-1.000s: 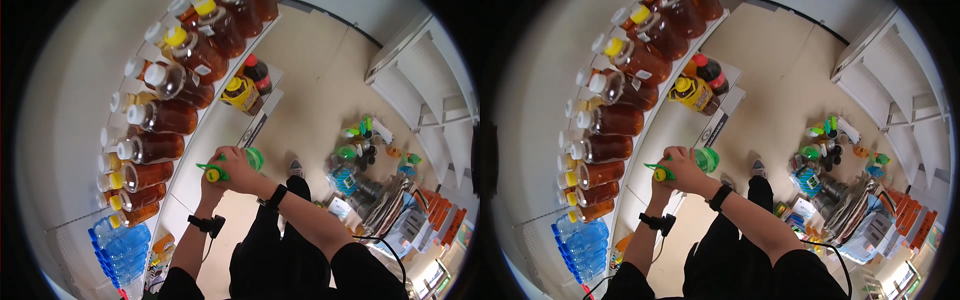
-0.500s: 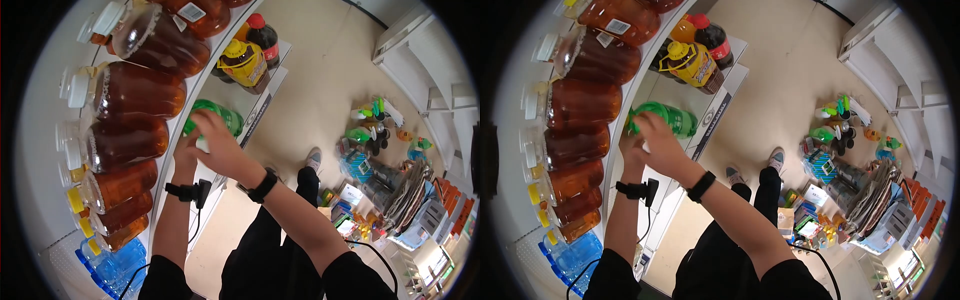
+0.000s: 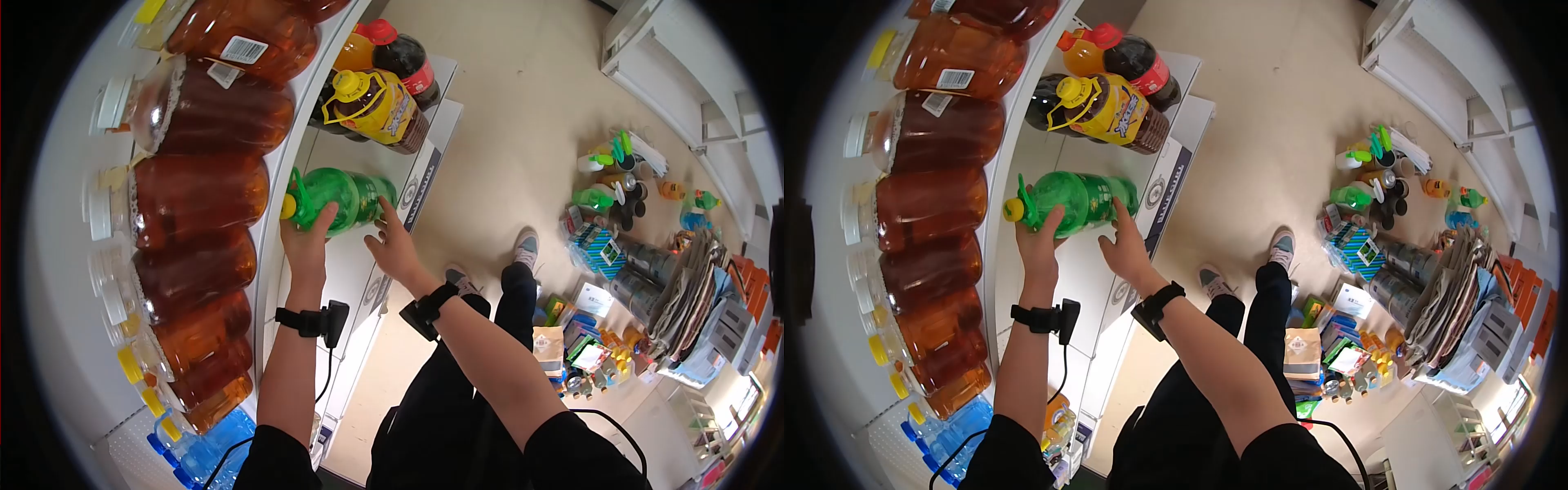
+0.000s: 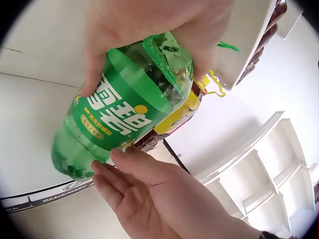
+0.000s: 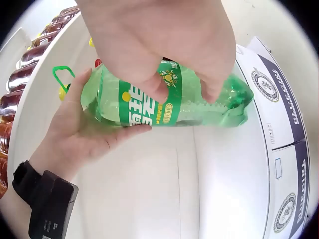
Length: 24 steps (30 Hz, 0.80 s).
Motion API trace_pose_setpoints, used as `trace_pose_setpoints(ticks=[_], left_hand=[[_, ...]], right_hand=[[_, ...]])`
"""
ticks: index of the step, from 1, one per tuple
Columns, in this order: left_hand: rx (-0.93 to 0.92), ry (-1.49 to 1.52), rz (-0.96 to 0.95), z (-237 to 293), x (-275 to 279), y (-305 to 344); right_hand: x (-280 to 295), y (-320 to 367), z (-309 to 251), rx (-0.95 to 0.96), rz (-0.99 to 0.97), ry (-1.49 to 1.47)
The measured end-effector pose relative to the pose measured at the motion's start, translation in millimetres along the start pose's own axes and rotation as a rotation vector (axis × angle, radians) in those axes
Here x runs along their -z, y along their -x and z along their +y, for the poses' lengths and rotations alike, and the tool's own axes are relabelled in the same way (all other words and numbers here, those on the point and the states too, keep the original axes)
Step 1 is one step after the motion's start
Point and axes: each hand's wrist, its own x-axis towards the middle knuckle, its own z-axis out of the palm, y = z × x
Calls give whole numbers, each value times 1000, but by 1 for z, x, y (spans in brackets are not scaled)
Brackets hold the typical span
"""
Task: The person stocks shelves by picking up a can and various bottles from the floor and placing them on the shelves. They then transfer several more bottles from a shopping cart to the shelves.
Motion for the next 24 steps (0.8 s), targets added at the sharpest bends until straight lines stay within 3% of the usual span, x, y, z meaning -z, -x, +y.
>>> trace_pose_setpoints(ticks=[7,12,24], left_hand=[[77,-62,104,14,-34,-18],[-158,-55,70,-15,-29,-23],[-98,-49,76,-12,-43,-32]], right_hand=[[15,-21,1,69,-22,-126],[20,-21,7,-24,-48,-140],[26,-33,5,-18,-90,-174]])
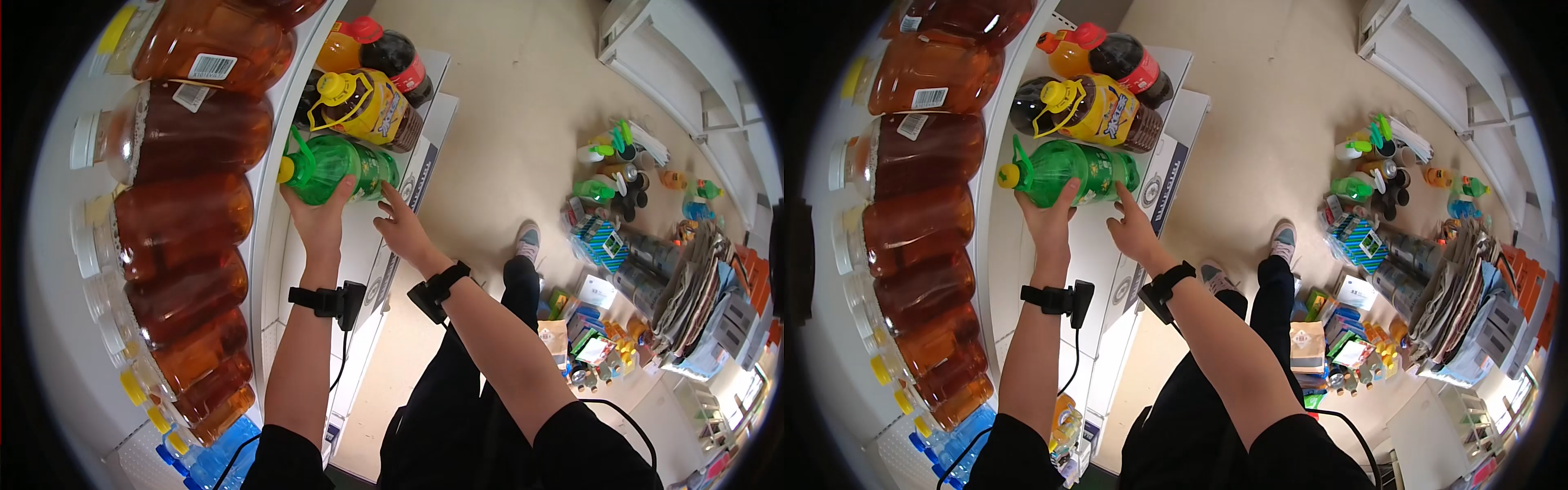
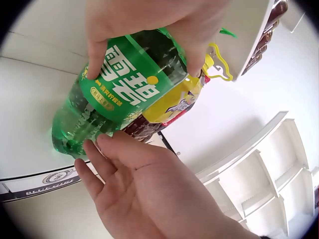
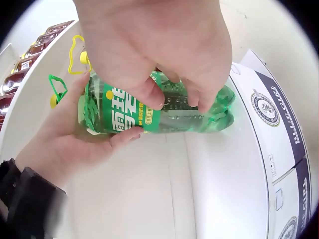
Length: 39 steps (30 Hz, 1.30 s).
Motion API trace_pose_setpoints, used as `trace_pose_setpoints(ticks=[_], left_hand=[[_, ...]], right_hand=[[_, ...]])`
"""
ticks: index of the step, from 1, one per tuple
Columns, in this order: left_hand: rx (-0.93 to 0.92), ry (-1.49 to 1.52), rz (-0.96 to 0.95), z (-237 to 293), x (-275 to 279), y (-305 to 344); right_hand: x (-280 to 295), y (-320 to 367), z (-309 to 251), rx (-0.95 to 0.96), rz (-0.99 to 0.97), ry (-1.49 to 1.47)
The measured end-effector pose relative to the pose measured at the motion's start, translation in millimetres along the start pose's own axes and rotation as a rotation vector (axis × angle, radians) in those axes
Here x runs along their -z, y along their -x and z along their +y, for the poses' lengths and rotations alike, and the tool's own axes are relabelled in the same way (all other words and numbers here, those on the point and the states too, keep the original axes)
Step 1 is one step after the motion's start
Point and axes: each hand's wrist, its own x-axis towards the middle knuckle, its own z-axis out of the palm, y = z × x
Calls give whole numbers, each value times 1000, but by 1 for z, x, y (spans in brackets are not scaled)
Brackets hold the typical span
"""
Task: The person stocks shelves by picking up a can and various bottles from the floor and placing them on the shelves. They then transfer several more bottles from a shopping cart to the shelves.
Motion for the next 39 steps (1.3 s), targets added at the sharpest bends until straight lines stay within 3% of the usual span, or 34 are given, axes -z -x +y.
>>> trace_pose_setpoints(ticks=[14,19,21,26,31,33,34,35,36,39], left_hand=[[-5,23,13,3,-3,7],[-45,4,86,-13,-2,5],[-55,37,99,-23,1,2],[5,-51,42,-17,-6,19],[367,-40,228,-50,-8,72],[446,-73,93,-99,-1,103],[523,-208,-11,-84,-24,128],[488,-197,-251,-113,-24,140],[608,-171,-412,-116,-42,150],[555,-371,-930,-102,-101,176]], right_hand=[[-9,11,-1,14,63,72],[-1,9,6,46,21,244],[4,17,11,53,60,187],[75,65,19,-63,228,257],[166,131,22,-156,447,219],[195,152,16,-185,514,186],[208,165,13,-180,536,189],[223,177,11,-174,558,193],[237,189,8,-164,584,157],[272,223,-17,-123,676,77]])
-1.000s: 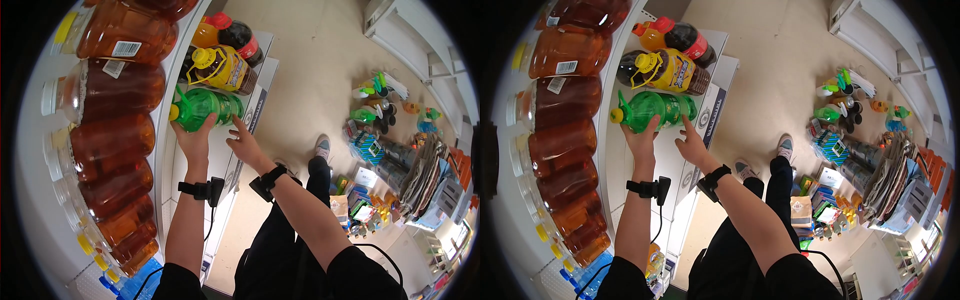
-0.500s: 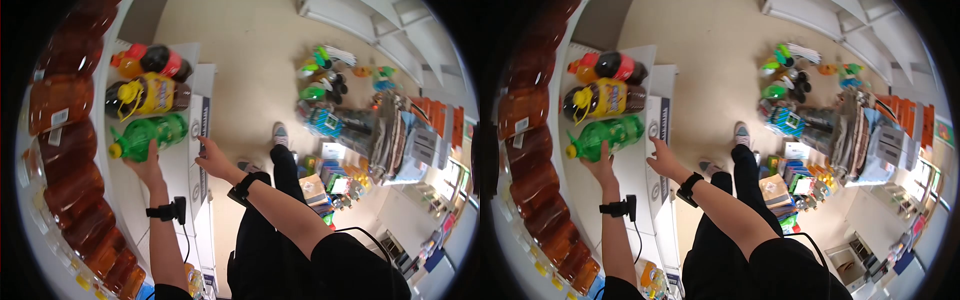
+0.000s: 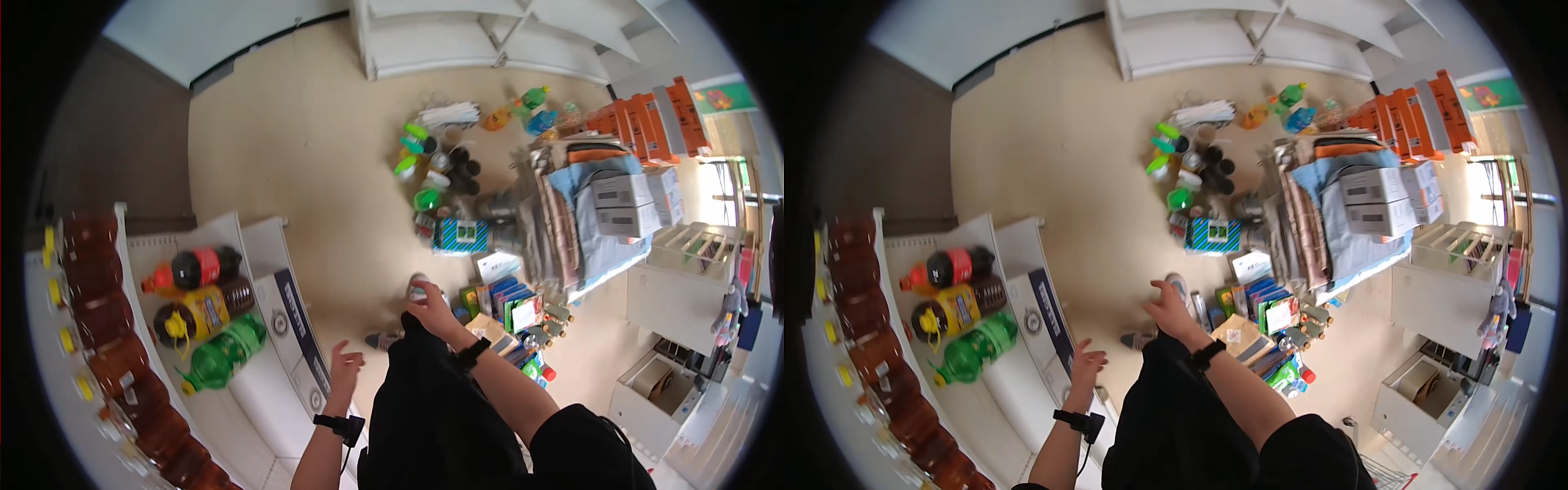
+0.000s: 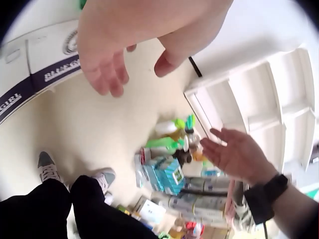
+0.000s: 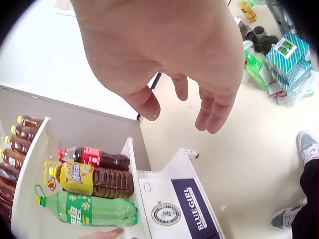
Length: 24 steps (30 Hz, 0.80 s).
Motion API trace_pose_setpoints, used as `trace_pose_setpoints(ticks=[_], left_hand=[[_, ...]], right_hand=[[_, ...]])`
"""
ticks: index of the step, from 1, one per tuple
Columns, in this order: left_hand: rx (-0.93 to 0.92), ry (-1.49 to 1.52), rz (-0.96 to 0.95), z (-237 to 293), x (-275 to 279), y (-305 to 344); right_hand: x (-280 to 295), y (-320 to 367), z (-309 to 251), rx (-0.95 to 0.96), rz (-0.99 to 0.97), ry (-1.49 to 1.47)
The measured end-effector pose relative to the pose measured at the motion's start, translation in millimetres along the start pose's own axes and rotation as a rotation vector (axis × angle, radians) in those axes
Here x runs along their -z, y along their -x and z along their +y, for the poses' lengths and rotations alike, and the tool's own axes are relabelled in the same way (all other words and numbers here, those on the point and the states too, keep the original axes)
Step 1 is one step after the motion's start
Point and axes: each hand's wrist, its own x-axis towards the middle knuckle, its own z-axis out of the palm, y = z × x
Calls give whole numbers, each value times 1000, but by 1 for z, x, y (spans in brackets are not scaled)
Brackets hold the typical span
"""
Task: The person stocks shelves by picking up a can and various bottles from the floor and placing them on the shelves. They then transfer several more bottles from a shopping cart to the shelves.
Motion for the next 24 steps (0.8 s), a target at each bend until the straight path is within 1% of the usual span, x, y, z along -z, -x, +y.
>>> trace_pose_setpoints(ticks=[2,3,4,5,6,9,10,12,13,15,16,18,19,20,21,22,23,24], left_hand=[[-105,-23,-77,55,-37,-4],[-130,-43,-87,76,-49,-7],[-180,-49,-137,97,-59,-13],[-235,-57,-189,121,-68,-21],[-275,-71,-196,146,-75,-30],[-442,-204,-286,205,-86,-38],[-446,-215,-272,225,-89,-38],[-432,-300,-297,266,-90,-45],[-438,-311,-286,283,-87,-53],[-400,-399,-410,320,-81,-80],[-412,-417,-419,337,-77,-102],[-498,-599,-419,372,-68,-152],[-478,-633,-424,396,-66,-173],[-497,-664,-468,421,-66,-195],[-454,-693,-468,447,-67,-216],[-405,-725,-467,470,-69,-235],[-464,-774,-474,489,-72,-254],[-462,-810,-520,510,-74,-266]], right_hand=[[27,5,-13,61,125,3],[41,10,-24,55,141,25],[52,13,-43,57,158,48],[62,17,-63,7,168,3],[71,19,-75,52,191,10],[96,21,-119,140,214,-115],[103,22,-136,135,249,-138],[120,10,-152,311,301,-87],[127,8,-167,303,313,-152],[141,-4,-189,275,363,-240],[147,-12,-197,272,376,-270],[160,-22,-217,282,483,-214],[164,-24,-228,245,526,-220],[169,-26,-239,207,575,-227],[172,-29,-245,210,646,-211],[172,-33,-247,207,707,-257],[170,-34,-250,185,779,-281],[164,-34,-254,158,844,-303]])
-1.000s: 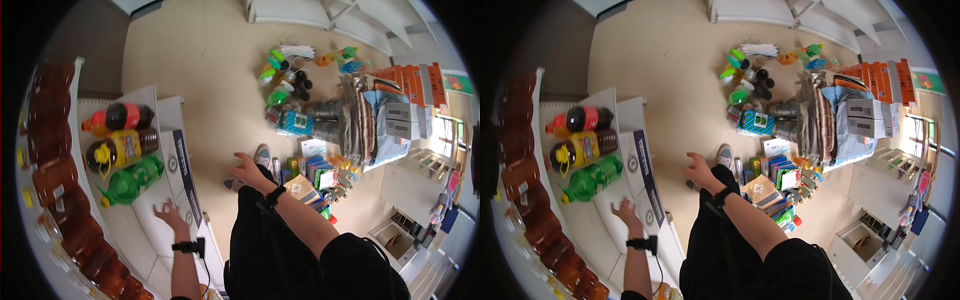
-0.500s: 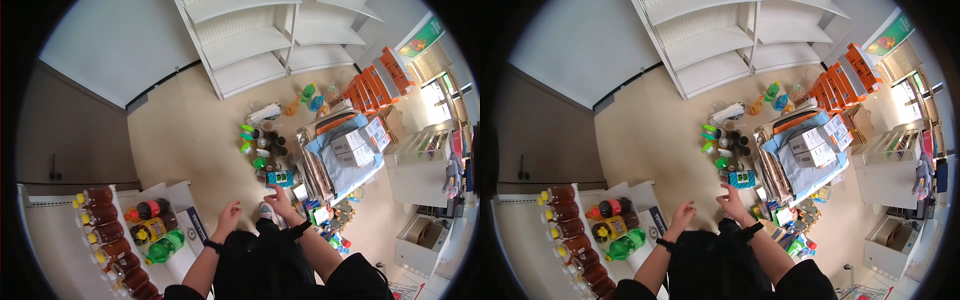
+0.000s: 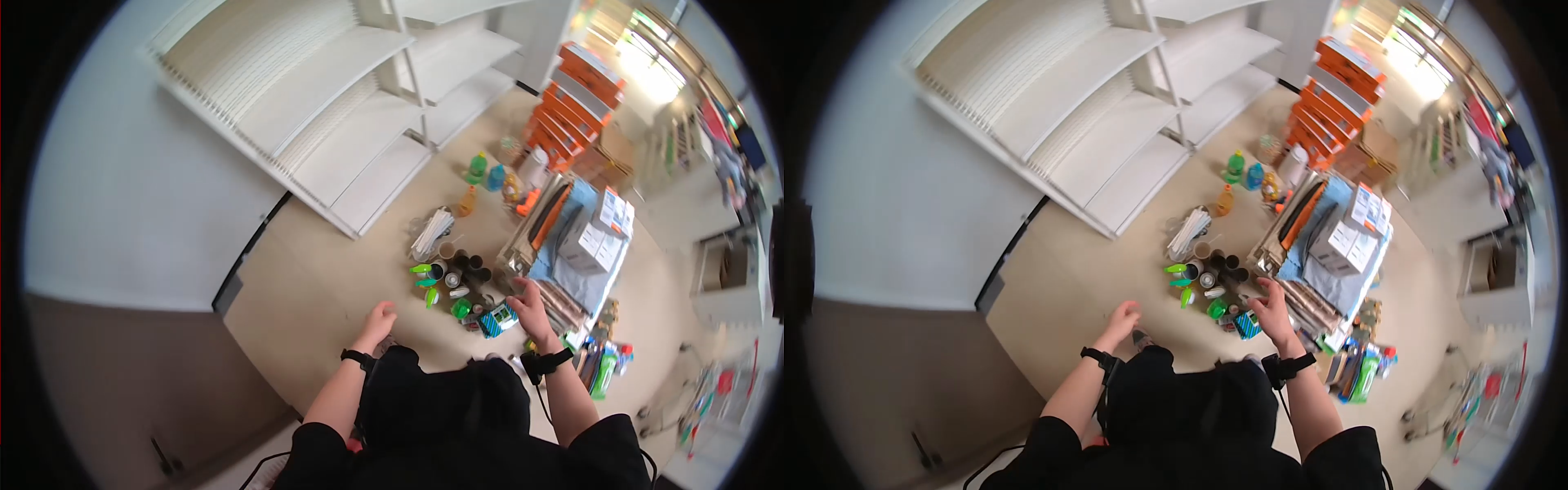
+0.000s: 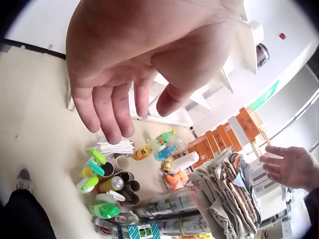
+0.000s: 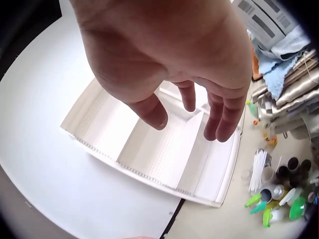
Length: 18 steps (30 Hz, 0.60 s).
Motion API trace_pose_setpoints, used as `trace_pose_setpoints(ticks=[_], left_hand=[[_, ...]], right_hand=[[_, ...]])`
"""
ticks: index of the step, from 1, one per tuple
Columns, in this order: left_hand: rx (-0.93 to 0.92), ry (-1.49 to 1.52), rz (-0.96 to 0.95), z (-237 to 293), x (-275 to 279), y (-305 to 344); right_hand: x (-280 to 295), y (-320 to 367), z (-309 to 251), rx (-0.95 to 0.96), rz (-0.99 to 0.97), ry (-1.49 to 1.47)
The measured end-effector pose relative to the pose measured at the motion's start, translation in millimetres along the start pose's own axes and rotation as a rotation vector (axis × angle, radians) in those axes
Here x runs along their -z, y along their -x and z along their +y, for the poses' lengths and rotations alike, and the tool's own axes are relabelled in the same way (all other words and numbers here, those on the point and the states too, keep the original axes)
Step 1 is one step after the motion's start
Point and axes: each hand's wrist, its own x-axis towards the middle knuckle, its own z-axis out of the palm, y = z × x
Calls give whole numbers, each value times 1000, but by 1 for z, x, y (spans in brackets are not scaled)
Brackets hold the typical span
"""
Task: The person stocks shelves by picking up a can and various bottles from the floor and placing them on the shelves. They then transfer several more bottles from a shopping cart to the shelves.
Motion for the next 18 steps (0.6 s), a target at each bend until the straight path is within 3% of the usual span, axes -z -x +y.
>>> trace_pose_setpoints(ticks=[2,8,13,16,18], left_hand=[[-133,-170,-16,23,34,-28],[-249,-437,-258,126,107,-81],[-333,-651,-373,178,135,-132],[-352,-745,-409,204,156,-155],[-485,-809,-406,226,162,-181]], right_hand=[[-18,14,0,-62,112,-34],[-88,32,-32,-260,341,-170],[-120,-41,-20,-178,464,-210],[-138,-103,-44,-81,484,-69],[-143,-135,-73,-59,511,-11]])
